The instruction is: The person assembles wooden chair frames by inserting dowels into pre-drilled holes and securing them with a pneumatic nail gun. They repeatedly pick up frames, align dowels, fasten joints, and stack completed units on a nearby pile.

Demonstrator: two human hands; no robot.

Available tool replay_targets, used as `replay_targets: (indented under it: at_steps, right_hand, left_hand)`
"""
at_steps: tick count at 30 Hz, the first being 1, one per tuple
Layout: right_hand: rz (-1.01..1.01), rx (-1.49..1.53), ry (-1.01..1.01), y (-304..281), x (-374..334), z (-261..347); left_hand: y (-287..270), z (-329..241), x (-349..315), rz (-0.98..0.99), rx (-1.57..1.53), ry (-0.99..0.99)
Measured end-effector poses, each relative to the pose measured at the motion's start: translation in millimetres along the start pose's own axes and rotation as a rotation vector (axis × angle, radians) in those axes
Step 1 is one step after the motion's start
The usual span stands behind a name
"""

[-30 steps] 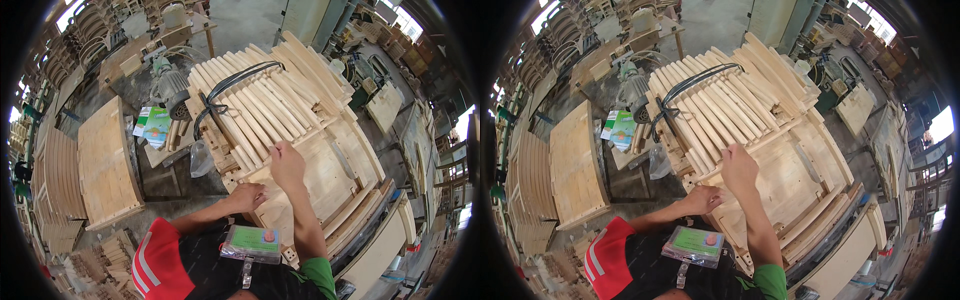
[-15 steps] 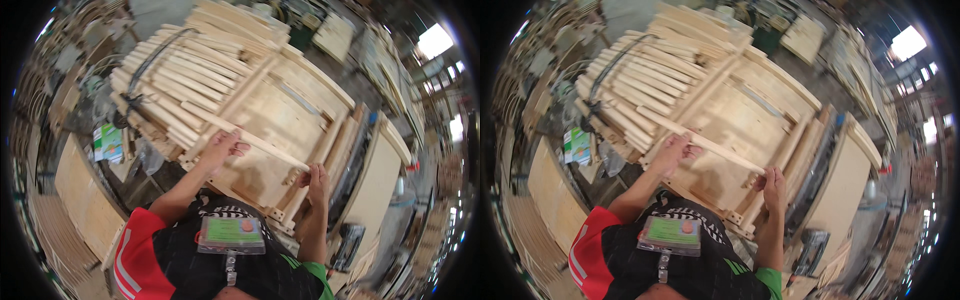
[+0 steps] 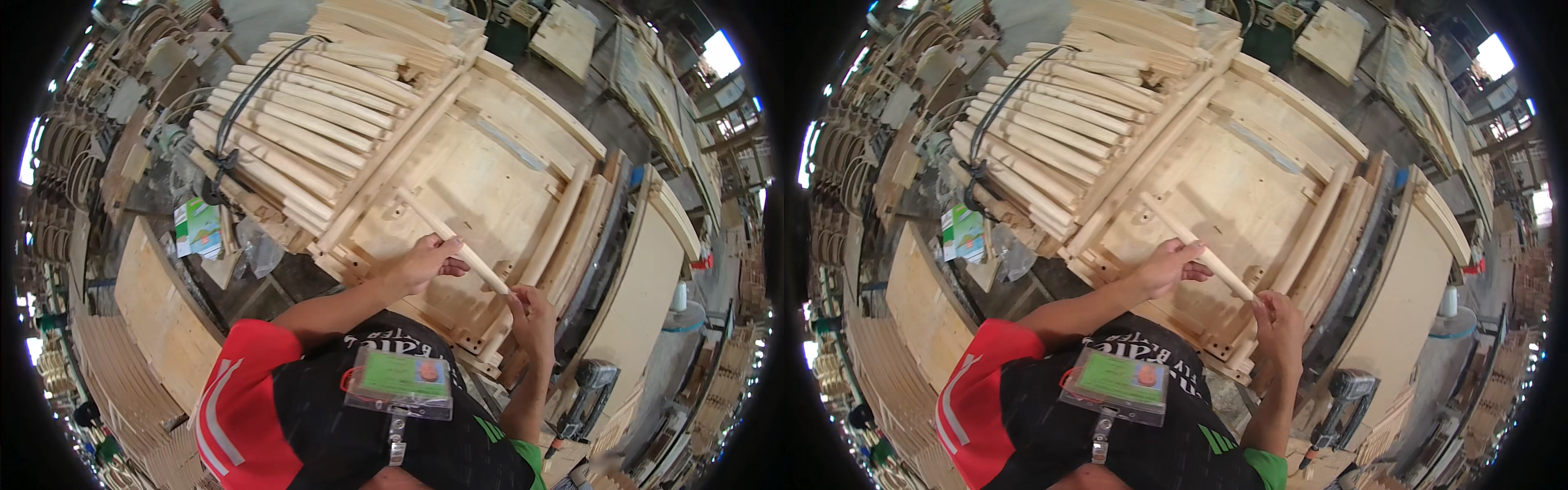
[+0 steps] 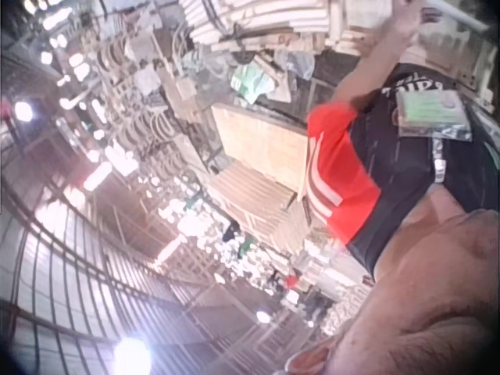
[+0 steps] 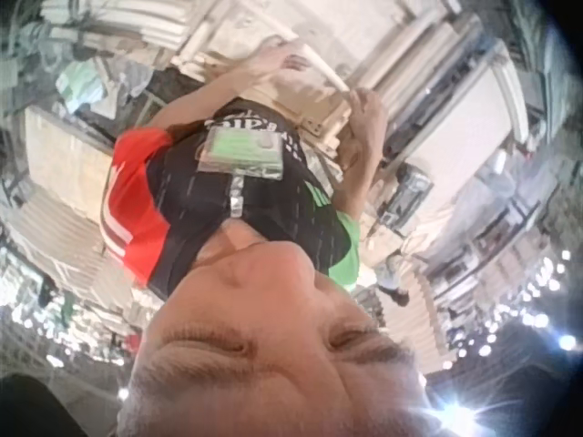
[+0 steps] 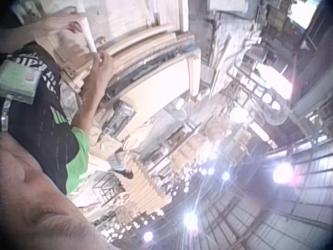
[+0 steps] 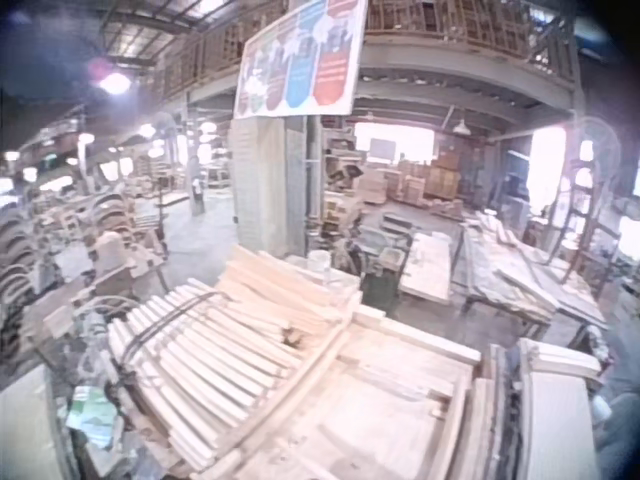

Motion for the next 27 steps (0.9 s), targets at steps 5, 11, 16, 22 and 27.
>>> replay_targets:
  at_steps: [5,11,16,22,27]
  right_hand:
    - [-0.014,-0.121,-0.117,40,26,8]
    - [-0.079,-0.212,-0.250,61,50,16]
    - [-0.092,-0.175,-0.226,76,46,-4]
    - [-0.292,-0.289,-0.297,78,38,-12]
    - [-0.594,-0.295,0.058,54,-36,-18]
  left_hand:
    - [-37,10,32,-0.159,-0.134,-0.030]
    - [-69,4,41,-0.192,-0.157,0.015]
    - [-67,11,44,-0.248,-0.095,0.042]
    - [-65,14,60,-0.236,-0.112,0.165]
    - [-66,-7,40,-0.421,0.105,0.024]
Point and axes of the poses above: each hand's wrist, its own x-axis towards the middle knuckle, its own y-axis out of the palm, z = x × y, the point moved 4 cm from there along x, towards the middle knuckle, and after that the axes turned 5 degrees about -y, right-handed, at the moved point
